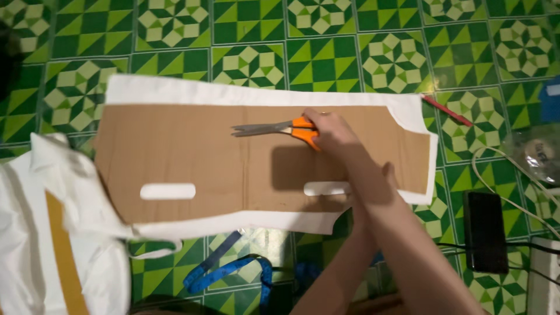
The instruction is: The person cuts a white fabric using orange-handled scissors, following a cardboard template placed on the material. They measure the fabric with a blue measuring tape and a red pen, then continue cutting along the template's edge.
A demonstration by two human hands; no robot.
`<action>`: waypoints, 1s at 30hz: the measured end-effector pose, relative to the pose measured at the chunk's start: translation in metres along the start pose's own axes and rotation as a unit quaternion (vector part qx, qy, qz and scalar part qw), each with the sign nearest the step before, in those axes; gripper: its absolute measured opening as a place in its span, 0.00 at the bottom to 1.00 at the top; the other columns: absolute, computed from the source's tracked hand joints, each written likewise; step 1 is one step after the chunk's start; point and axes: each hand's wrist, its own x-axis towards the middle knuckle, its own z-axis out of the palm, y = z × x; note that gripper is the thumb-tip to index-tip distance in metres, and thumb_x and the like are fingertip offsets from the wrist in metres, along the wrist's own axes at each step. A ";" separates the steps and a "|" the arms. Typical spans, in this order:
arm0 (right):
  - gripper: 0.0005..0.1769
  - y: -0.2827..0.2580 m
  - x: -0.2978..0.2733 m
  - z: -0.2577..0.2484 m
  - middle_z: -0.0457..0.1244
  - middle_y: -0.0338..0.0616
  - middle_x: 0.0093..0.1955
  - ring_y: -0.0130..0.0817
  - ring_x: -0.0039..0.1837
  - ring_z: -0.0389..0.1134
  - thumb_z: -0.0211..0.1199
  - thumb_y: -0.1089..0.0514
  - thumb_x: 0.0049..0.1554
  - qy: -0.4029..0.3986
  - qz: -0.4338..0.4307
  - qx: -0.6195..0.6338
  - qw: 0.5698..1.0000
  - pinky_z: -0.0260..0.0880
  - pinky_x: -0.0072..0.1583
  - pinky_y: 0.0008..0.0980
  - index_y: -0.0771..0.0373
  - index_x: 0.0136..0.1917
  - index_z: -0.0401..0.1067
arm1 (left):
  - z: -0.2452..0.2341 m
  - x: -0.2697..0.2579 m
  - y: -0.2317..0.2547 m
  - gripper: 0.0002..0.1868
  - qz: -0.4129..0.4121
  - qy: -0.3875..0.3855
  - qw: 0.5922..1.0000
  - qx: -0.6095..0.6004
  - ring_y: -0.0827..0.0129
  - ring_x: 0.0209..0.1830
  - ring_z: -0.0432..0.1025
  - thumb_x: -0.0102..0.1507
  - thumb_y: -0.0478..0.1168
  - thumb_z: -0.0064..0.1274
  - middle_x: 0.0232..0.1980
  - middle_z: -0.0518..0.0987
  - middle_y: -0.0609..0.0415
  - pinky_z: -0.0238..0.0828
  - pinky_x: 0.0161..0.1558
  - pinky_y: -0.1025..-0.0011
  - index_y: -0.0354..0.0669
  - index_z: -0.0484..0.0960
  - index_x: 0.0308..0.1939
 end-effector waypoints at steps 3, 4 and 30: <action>0.24 -0.002 0.005 0.003 0.69 0.57 0.48 0.59 0.51 0.69 0.66 0.66 0.49 -0.004 -0.011 0.012 1.000 0.70 0.52 0.50 0.55 0.59 0.67 | -0.004 0.024 0.001 0.25 -0.015 -0.031 0.998 -0.046 0.51 0.61 0.68 0.62 0.39 0.51 0.55 0.76 0.41 0.61 0.65 0.60 0.35 0.72 0.63; 0.25 -0.001 0.004 0.004 0.69 0.56 0.48 0.59 0.51 0.69 0.66 0.66 0.48 0.008 -0.029 0.023 0.999 0.70 0.52 0.50 0.55 0.59 0.67 | -0.008 0.036 -0.002 0.23 -0.023 -0.045 0.996 -0.079 0.49 0.61 0.67 0.61 0.38 0.51 0.53 0.76 0.41 0.60 0.65 0.57 0.35 0.72 0.60; 0.11 0.075 -0.232 0.006 0.70 0.48 0.48 0.30 0.50 0.71 0.70 0.63 0.58 0.331 0.281 0.475 0.765 0.70 0.51 0.29 0.66 0.48 0.69 | -0.185 0.008 -0.201 0.40 0.038 -0.208 0.970 0.115 0.54 0.81 0.43 0.60 0.67 0.47 0.82 0.52 0.60 0.28 0.72 0.31 0.70 0.60 0.76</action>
